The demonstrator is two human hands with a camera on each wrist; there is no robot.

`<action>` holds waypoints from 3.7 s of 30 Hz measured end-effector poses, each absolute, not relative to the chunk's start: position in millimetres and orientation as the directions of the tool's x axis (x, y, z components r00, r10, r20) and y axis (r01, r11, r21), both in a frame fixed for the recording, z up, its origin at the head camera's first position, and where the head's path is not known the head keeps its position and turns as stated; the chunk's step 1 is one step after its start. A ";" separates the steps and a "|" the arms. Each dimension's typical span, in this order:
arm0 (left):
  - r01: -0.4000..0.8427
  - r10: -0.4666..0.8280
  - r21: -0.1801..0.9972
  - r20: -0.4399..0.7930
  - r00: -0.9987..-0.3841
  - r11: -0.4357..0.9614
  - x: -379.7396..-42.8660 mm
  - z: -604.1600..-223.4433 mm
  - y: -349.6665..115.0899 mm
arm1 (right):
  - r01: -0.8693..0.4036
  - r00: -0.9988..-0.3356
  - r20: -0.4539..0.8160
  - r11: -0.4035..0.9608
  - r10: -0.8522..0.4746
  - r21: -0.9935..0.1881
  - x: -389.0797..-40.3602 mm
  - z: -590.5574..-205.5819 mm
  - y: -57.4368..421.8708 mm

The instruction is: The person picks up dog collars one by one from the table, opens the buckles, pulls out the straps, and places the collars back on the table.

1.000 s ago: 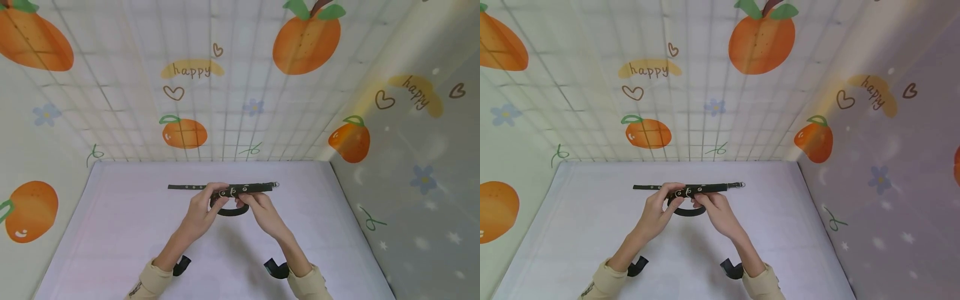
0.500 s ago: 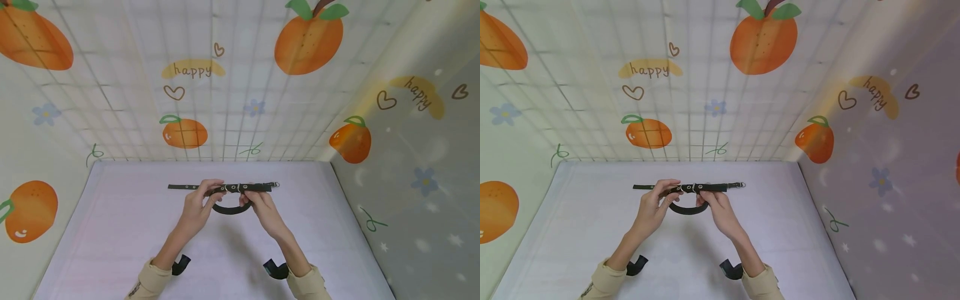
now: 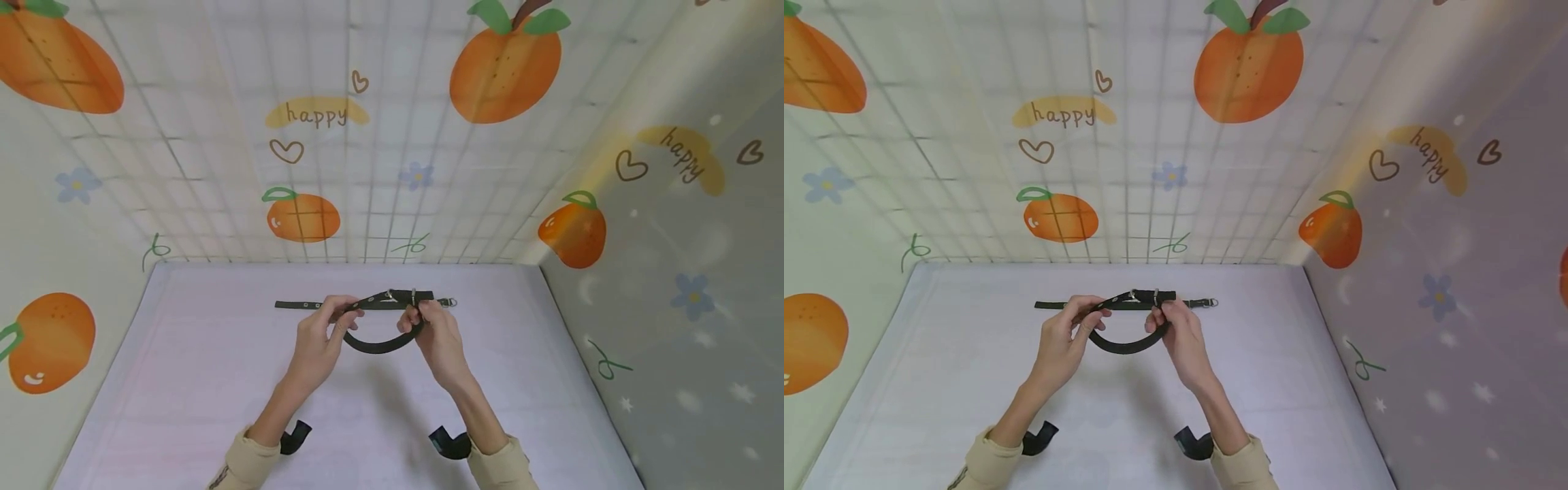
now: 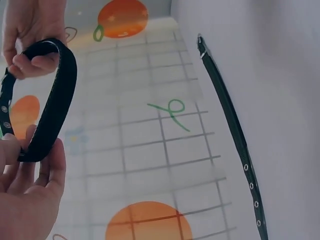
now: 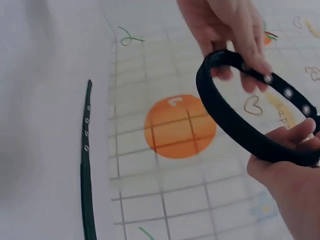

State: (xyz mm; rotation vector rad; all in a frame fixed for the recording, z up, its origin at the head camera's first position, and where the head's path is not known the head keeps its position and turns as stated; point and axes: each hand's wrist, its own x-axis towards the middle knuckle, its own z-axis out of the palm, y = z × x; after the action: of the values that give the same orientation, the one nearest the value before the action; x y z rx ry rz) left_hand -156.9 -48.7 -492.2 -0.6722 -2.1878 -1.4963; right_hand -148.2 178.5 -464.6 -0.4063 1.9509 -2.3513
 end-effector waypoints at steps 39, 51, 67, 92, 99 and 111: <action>0.461 0.095 0.862 0.451 -0.887 0.209 -148.4 -490.4 -53.2 | -0.195 -0.979 0.203 -0.442 0.030 -0.875 -146.2 -459.7 183.0; 0.462 0.069 0.868 0.457 -0.887 0.181 -150.3 -494.3 -57.1 | -0.207 -0.977 0.209 -0.450 0.045 -0.869 -146.1 -460.4 188.6; 0.287 0.045 0.958 0.287 -0.957 -0.001 -151.7 -496.5 -68.8 | -0.210 -0.975 0.219 -0.475 0.036 -0.855 -146.0 -458.4 196.7; 0.018 0.099 0.947 0.053 -0.994 -0.322 -154.0 -508.5 -89.9 | -0.196 -0.978 0.132 -0.514 0.159 -0.835 -151.6 -461.3 206.5; 0.005 0.093 0.932 0.042 -0.995 -0.363 -154.2 -511.1 -91.5 | -0.204 -0.975 0.125 -0.531 0.181 -0.823 -152.3 -462.5 208.0; -0.040 -0.059 0.867 -0.080 -0.995 -0.497 -160.7 -519.1 -99.7 | -0.222 -0.959 0.090 -0.518 0.268 -0.826 -157.6 -466.6 212.6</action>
State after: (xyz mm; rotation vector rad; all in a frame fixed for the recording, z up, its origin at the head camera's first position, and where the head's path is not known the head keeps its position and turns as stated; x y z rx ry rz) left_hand -160.7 -99.7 -519.1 0.1543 -1.5693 -2.7041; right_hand -157.6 212.6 -466.6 0.0847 1.6270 -3.0113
